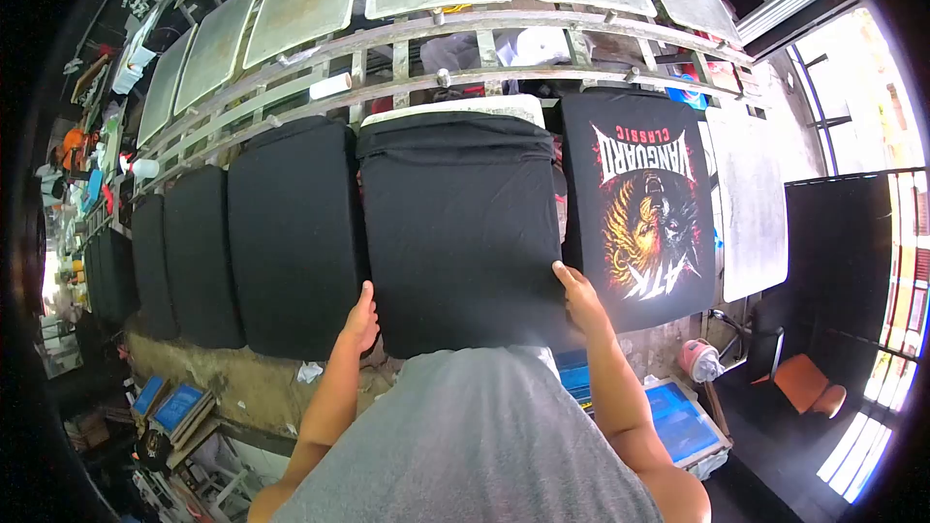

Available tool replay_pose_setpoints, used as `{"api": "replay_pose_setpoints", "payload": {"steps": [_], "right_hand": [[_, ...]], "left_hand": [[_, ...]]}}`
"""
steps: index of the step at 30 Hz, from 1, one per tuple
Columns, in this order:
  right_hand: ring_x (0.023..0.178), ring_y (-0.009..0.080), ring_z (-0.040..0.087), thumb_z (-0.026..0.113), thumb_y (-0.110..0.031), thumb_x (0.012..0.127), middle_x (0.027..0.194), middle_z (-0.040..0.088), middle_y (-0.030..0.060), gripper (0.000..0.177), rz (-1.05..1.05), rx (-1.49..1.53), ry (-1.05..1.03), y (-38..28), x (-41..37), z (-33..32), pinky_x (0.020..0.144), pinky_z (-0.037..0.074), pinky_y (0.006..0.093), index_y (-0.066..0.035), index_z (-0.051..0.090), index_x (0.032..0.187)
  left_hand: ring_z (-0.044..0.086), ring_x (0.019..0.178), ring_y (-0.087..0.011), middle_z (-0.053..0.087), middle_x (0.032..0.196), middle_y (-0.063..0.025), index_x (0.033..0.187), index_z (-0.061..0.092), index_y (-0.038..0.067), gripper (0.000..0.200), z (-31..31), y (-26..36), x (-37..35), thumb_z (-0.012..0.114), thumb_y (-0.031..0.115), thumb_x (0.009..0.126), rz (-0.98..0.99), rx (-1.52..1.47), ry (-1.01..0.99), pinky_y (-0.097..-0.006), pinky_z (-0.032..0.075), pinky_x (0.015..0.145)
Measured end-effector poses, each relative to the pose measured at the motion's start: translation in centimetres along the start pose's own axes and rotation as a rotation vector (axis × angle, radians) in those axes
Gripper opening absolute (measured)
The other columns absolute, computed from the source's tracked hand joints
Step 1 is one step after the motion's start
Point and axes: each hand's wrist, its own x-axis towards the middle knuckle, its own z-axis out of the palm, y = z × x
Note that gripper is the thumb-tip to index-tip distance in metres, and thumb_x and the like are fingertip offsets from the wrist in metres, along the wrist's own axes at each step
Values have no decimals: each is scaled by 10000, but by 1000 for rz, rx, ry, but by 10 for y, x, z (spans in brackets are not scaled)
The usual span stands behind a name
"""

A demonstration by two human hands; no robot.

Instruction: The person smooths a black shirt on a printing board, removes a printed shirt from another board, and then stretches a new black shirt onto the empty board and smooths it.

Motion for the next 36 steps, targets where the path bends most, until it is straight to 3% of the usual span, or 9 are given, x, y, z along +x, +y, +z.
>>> {"api": "replay_pose_setpoints", "payload": {"steps": [2, 5, 7, 26, 28, 29, 32, 34, 36], "right_hand": [[548, 30, 438, 651, -580, 964, 808, 639, -28, 617, 39, 94, -100, 5, 8, -4, 480, 355, 223, -37, 672, 1257], [1035, 190, 672, 573, -459, 1050, 1204, 709, 119, 574, -19, 342, -200, -14, -7, 10, 926, 540, 340, 40, 622, 1331], [1278, 258, 587, 575, -421, 1057, 1379, 636, 161, 577, -3, 490, -264, 16, 28, 3, 1129, 432, 388, 69, 595, 1361], [1446, 300, 431, 637, -750, 875, 1539, 495, 200, 992, 160, 259, -159, 36, 62, 2, 1189, 332, 424, 50, 535, 1454], [1449, 324, 428, 648, -769, 852, 1540, 491, 206, 1019, 144, 113, -170, 42, 71, 2, 1186, 332, 413, 48, 539, 1451], [1447, 337, 426, 661, -790, 824, 1545, 481, 210, 1053, 120, 117, -195, 7, 29, 2, 1185, 333, 408, 49, 542, 1448], [1438, 339, 435, 677, -805, 795, 1548, 477, 208, 1076, 110, 121, -145, -7, 5, -2, 1186, 331, 408, 39, 547, 1449], [1427, 338, 447, 692, -806, 780, 1542, 484, 211, 1075, 151, 48, -58, -9, 7, 0, 1174, 347, 410, 26, 556, 1447], [1430, 341, 444, 698, -806, 773, 1546, 479, 212, 1077, 150, 85, -108, -3, 16, -4, 1171, 354, 413, 20, 556, 1449]], "left_hand": [[231, 1555, -271, 217, 1704, -131, 1641, 147, 23, 934, 4, 14, -8, 389, 686, 1029, -43, -91, -165, -443, 154, 1269], [205, 1563, -279, 213, 1704, -120, 1636, 172, 22, 914, 9, 5, 11, 357, 686, 1036, 85, -154, -293, -452, 176, 1272], [263, 1542, -306, 263, 1687, -124, 1633, 209, 45, 907, 5, -1, 25, 314, 713, 1028, 47, -255, -351, -475, 220, 1263], [388, 1463, -360, 400, 1613, -148, 1593, 328, 61, 1024, 1, -4, 43, 418, 828, 921, -159, -193, -299, -540, 286, 1219], [420, 1445, -369, 368, 1632, -137, 1599, 314, 90, 1040, 6, -7, 42, 459, 840, 895, 19, -121, -178, -596, 354, 1174], [474, 1402, -362, 428, 1591, -131, 1578, 356, 90, 1004, -56, -46, 117, 498, 815, 897, -52, -32, -201, -572, 415, 1144], [421, 1443, -358, 341, 1642, -133, 1602, 290, 61, 1004, 11, 0, 31, 497, 776, 928, -61, -361, -508, -505, 410, 1170], [301, 1507, -356, 264, 1686, -129, 1623, 250, 55, 1041, 25, 20, 9, 333, 833, 936, -290, -114, -92, -497, 280, 1247], [305, 1504, -349, 279, 1680, -124, 1620, 254, 53, 1031, 22, 18, 16, 325, 827, 943, -300, -111, -81, -482, 271, 1254]]}}
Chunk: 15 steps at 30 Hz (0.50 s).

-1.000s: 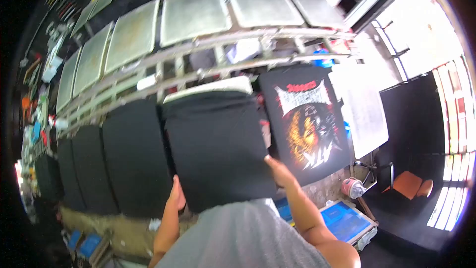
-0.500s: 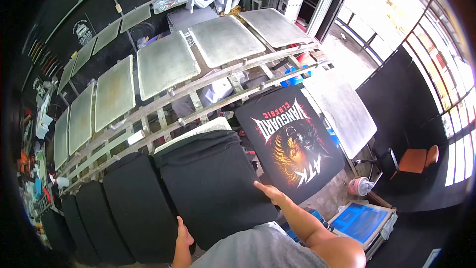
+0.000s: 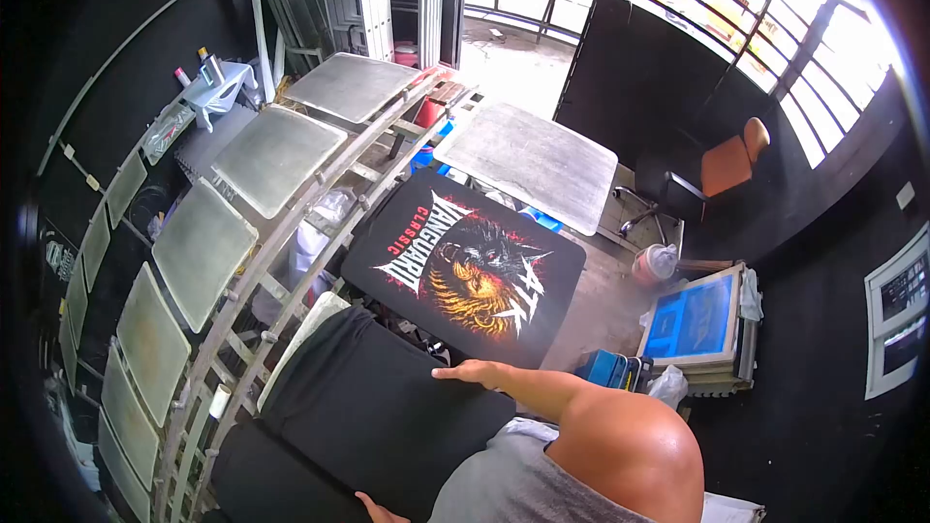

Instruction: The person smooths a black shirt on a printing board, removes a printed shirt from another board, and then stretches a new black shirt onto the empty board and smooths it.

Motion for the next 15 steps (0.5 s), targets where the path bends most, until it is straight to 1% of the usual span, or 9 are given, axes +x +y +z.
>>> {"api": "replay_pose_setpoints", "payload": {"steps": [1, 2, 4, 5, 7, 8, 10, 11, 15], "right_hand": [[1434, 344, 441, 705, -807, 765, 1550, 474, 214, 1079, 4, 26, -55, 3, 6, -3, 1167, 361, 415, 13, 556, 1451], [1434, 344, 441, 705, -807, 765, 1550, 474, 214, 1079, 5, 23, -61, 7, 11, -4, 1167, 361, 415, 13, 556, 1451], [1426, 339, 452, 714, -793, 770, 1534, 492, 217, 1067, 15, 23, -13, 9, 16, -2, 1154, 382, 416, 29, 566, 1434], [1426, 339, 452, 714, -793, 770, 1534, 492, 217, 1067, 14, 14, -22, 10, 17, -3, 1154, 382, 416, 29, 566, 1434], [1410, 335, 471, 725, -771, 781, 1510, 516, 219, 1034, 21, 47, -44, 1, 4, -3, 1152, 385, 414, 47, 590, 1398], [1410, 335, 471, 725, -771, 781, 1510, 516, 219, 1034, 21, 35, -54, -5, -5, -2, 1152, 385, 414, 47, 590, 1398], [1373, 330, 513, 745, -744, 786, 1476, 550, 220, 999, 42, 73, -72, -18, -21, 2, 1136, 409, 407, 58, 611, 1366], [1373, 330, 513, 745, -744, 786, 1476, 550, 220, 999, 41, 58, -83, -15, -13, 1, 1136, 409, 407, 58, 611, 1366], [1322, 315, 561, 757, -727, 789, 1446, 576, 218, 978, 67, 18, -26, -2, 11, -2, 1097, 449, 398, 55, 613, 1360]], "left_hand": [[310, 1501, -342, 295, 1673, -120, 1618, 257, 52, 1020, -2, -1, 1, 317, 820, 949, -11, -7, 15, -466, 263, 1261], [310, 1501, -342, 295, 1673, -120, 1618, 257, 52, 1020, -5, -2, 2, 317, 820, 949, -10, -11, 19, -466, 263, 1261], [340, 1481, -334, 347, 1647, -126, 1599, 305, 46, 1009, 4, 0, -8, 374, 811, 944, 0, -42, 43, -446, 276, 1255], [340, 1481, -334, 347, 1647, -126, 1599, 305, 46, 1009, 9, 1, -13, 374, 811, 944, 4, -52, 48, -446, 276, 1255], [404, 1441, -325, 389, 1618, -134, 1586, 333, 55, 955, 16, 0, -20, 406, 775, 963, 91, 94, 86, -425, 355, 1212], [404, 1441, -325, 389, 1618, -134, 1586, 333, 55, 955, 14, 0, -20, 406, 775, 963, 96, 80, 93, -425, 355, 1212], [485, 1381, -345, 453, 1571, -147, 1583, 339, 83, 870, 9, 3, -14, 436, 716, 994, 22, -43, 67, -464, 445, 1129], [485, 1381, -345, 453, 1571, -147, 1583, 339, 83, 870, 3, 2, -6, 436, 716, 994, 29, -59, 73, -464, 445, 1129], [441, 1429, -350, 374, 1622, -135, 1590, 312, 56, 968, -27, -9, 36, 477, 759, 946, 132, -85, -149, -526, 412, 1164]]}}
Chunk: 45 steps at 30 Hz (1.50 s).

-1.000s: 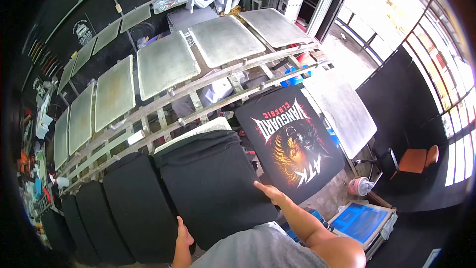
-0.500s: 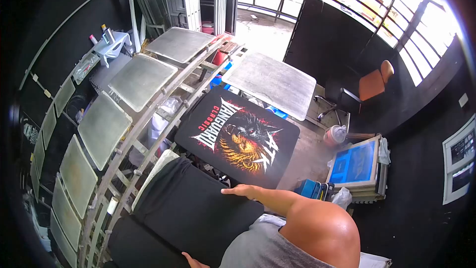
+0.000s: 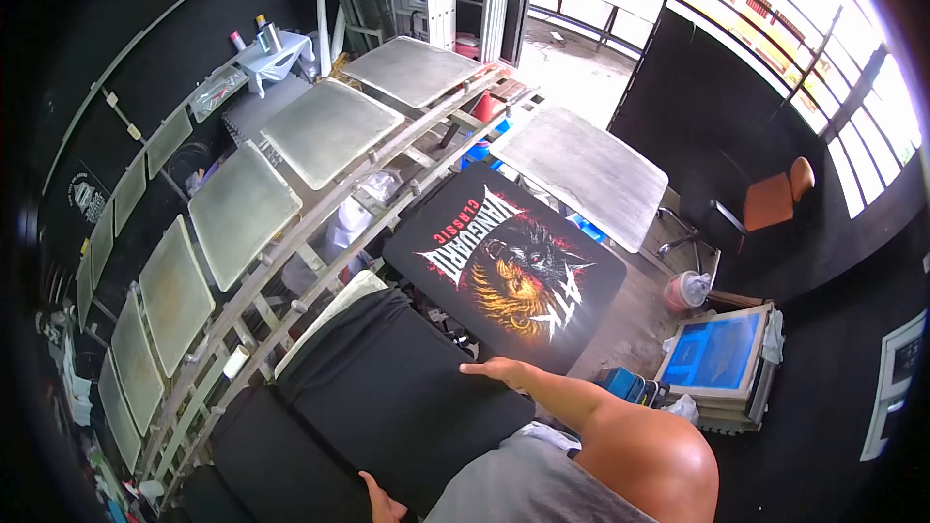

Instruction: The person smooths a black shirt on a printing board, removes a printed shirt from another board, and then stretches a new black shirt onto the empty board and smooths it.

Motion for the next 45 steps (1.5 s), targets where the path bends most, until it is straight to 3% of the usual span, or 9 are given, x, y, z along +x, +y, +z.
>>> {"api": "replay_pose_setpoints", "payload": {"steps": [7, 11, 14, 16, 20, 26, 33, 38, 45], "right_hand": [[1326, 307, 560, 734, -687, 843, 1476, 542, 230, 923, 20, 27, -69, 13, 33, -10, 1100, 455, 396, 67, 597, 1358], [1344, 304, 546, 709, -683, 868, 1490, 530, 231, 914, 11, 82, -110, 17, 31, -12, 1097, 462, 396, 61, 576, 1382], [1385, 302, 508, 666, -702, 889, 1522, 498, 233, 939, -20, 230, -215, 39, 26, -13, 1133, 426, 392, 61, 538, 1422], [1421, 300, 469, 587, -728, 922, 1553, 467, 225, 955, -111, 234, 99, 57, 5, -7, 1184, 360, 385, 54, 502, 1464], [1435, 310, 452, 496, -742, 954, 1571, 453, 207, 943, 61, 192, 327, 140, 49, -17, 1217, 302, 385, 37, 493, 1486], [1435, 312, 452, 485, -745, 956, 1569, 458, 203, 939, 101, 323, 390, 188, 69, -20, 1217, 300, 384, 30, 496, 1487], [1436, 315, 452, 471, -748, 958, 1566, 463, 198, 936, 88, 340, 369, 199, 85, -30, 1217, 299, 384, 23, 499, 1488], [1436, 317, 452, 461, -750, 959, 1565, 467, 194, 933, 21, 308, 341, 200, 90, -32, 1218, 298, 384, 17, 502, 1489], [1437, 320, 452, 447, -753, 961, 1562, 472, 189, 930, -248, 248, 187, 201, 116, -24, 1218, 296, 383, 9, 505, 1490]], "left_hand": [[463, 1419, -345, 388, 1618, -125, 1581, 328, 49, 938, 14, 2, -15, 504, 724, 954, 15, 51, 15, -528, 426, 1156], [473, 1411, -344, 407, 1607, -123, 1576, 344, 51, 929, -22, -8, 16, 500, 725, 956, -18, 21, -23, -511, 420, 1163], [395, 1461, -392, 386, 1621, -159, 1588, 329, 40, 1071, -34, -13, 24, 474, 835, 884, 6, 67, -87, -613, 311, 1199], [388, 1462, -398, 384, 1622, -162, 1582, 340, 33, 1068, -33, -14, 26, 459, 839, 891, 13, 35, -90, -615, 301, 1201], [398, 1453, -398, 388, 1620, -160, 1575, 356, 31, 1039, -35, -21, 28, 458, 822, 909, 87, 81, 29, -605, 305, 1201], [421, 1443, -379, 433, 1591, -155, 1561, 377, 23, 971, -24, -14, 14, 471, 769, 946, 124, 213, 77, -568, 315, 1208], [440, 1442, -335, 452, 1589, -126, 1553, 395, 75, 842, 26, 7, -35, 483, 697, 992, 27, 719, 418, -529, 329, 1186], [389, 1479, -324, 405, 1625, -108, 1579, 365, 114, 858, 2, 8, -11, 498, 711, 978, 124, 575, 304, -547, 256, 1209], [479, 1405, -320, 490, 1542, -169, 1477, 449, -60, 946, -18, 1, 12, 551, 717, 946, 143, 154, 210, -435, 362, 1205]]}}
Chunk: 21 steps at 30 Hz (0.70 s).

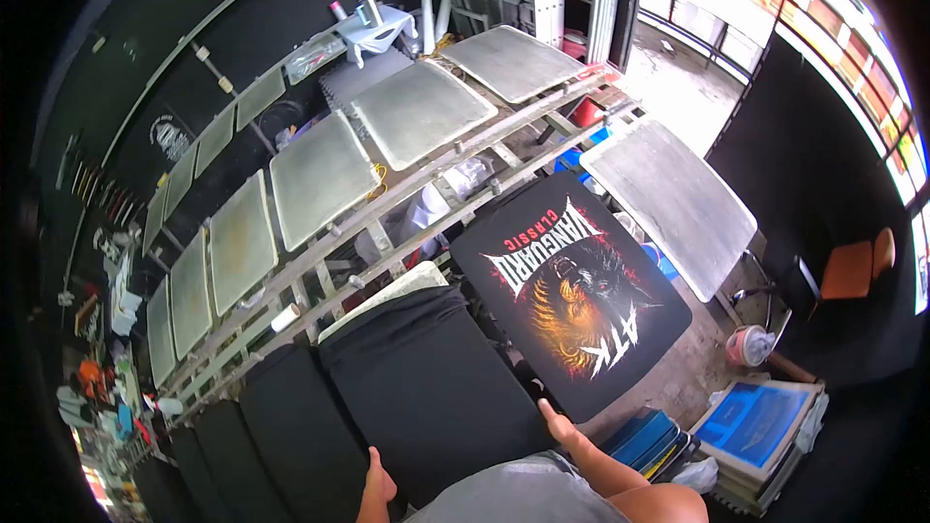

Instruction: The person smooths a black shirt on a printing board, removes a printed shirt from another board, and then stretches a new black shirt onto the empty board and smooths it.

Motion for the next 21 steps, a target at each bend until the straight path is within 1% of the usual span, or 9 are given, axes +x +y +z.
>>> {"api": "replay_pose_setpoints", "payload": {"steps": [3, 4, 5, 7, 8, 9, 11, 13, 21], "right_hand": [[1439, 322, 452, 447, -762, 956, 1540, 496, 203, 950, -101, -352, -87, -144, -93, 31, 1207, 316, 390, 32, 517, 1472], [1421, 319, 474, 477, -769, 944, 1493, 537, 229, 970, -109, -415, -103, -154, -85, 35, 1192, 340, 395, 56, 532, 1451], [1421, 319, 474, 477, -769, 944, 1493, 537, 229, 970, -116, -432, -106, -153, -72, 37, 1192, 340, 395, 56, 532, 1451], [1377, 315, 521, 540, -735, 941, 1456, 569, 233, 947, 1, -265, -142, -162, -60, 48, 1169, 374, 402, 75, 544, 1431], [1317, 313, 571, 614, -654, 951, 1411, 611, 210, 850, 33, -140, -208, -168, -61, 49, 1135, 420, 411, 72, 582, 1391], [1317, 313, 571, 614, -654, 951, 1411, 611, 210, 850, 29, -159, -214, -172, -59, 51, 1135, 420, 411, 72, 582, 1391], [1268, 307, 606, 664, -575, 959, 1382, 630, 195, 755, 157, 4, -358, -177, -53, 51, 1093, 472, 422, 68, 608, 1350], [1250, 306, 618, 671, -552, 964, 1363, 642, 193, 722, 200, 26, -379, -181, -52, 49, 1081, 486, 427, 61, 614, 1340], [1219, 302, 638, 692, -499, 966, 1325, 668, 185, 675, 267, 112, -437, -181, -46, 51, 1074, 497, 433, 55, 607, 1344]], "left_hand": [[482, 1405, -315, 499, 1539, -156, 1477, 455, -54, 947, -4, 0, 7, 562, 718, 938, -65, -77, -99, -422, 369, 1202], [472, 1419, -306, 493, 1553, -135, 1489, 449, -36, 943, -17, -5, 23, 576, 713, 932, -73, -109, -131, -447, 361, 1205], [472, 1419, -306, 493, 1553, -135, 1489, 449, -36, 943, -16, -7, 22, 576, 713, 932, -70, -127, -134, -447, 361, 1205], [441, 1444, -301, 476, 1571, -117, 1521, 425, -3, 959, -9, 0, 15, 534, 744, 931, -81, -74, -160, -472, 324, 1222], [441, 1444, -301, 476, 1571, -117, 1521, 425, -3, 959, -6, 3, 8, 534, 744, 931, -76, -90, -159, -472, 324, 1222], [420, 1459, -302, 468, 1579, -114, 1538, 412, 18, 970, 6, 10, -7, 502, 767, 928, -79, -70, -203, -477, 306, 1230], [399, 1473, -304, 459, 1586, -112, 1554, 398, 40, 982, 23, 23, -29, 469, 790, 925, -79, -72, -241, -482, 287, 1237], [371, 1488, -310, 431, 1605, -118, 1570, 385, 63, 999, 29, 31, -41, 424, 819, 917, -109, -53, -249, -492, 266, 1242], [360, 1488, -326, 393, 1628, -125, 1570, 389, 53, 1014, 6, 14, -8, 436, 822, 910, -180, -82, -345, -518, 274, 1228]]}}
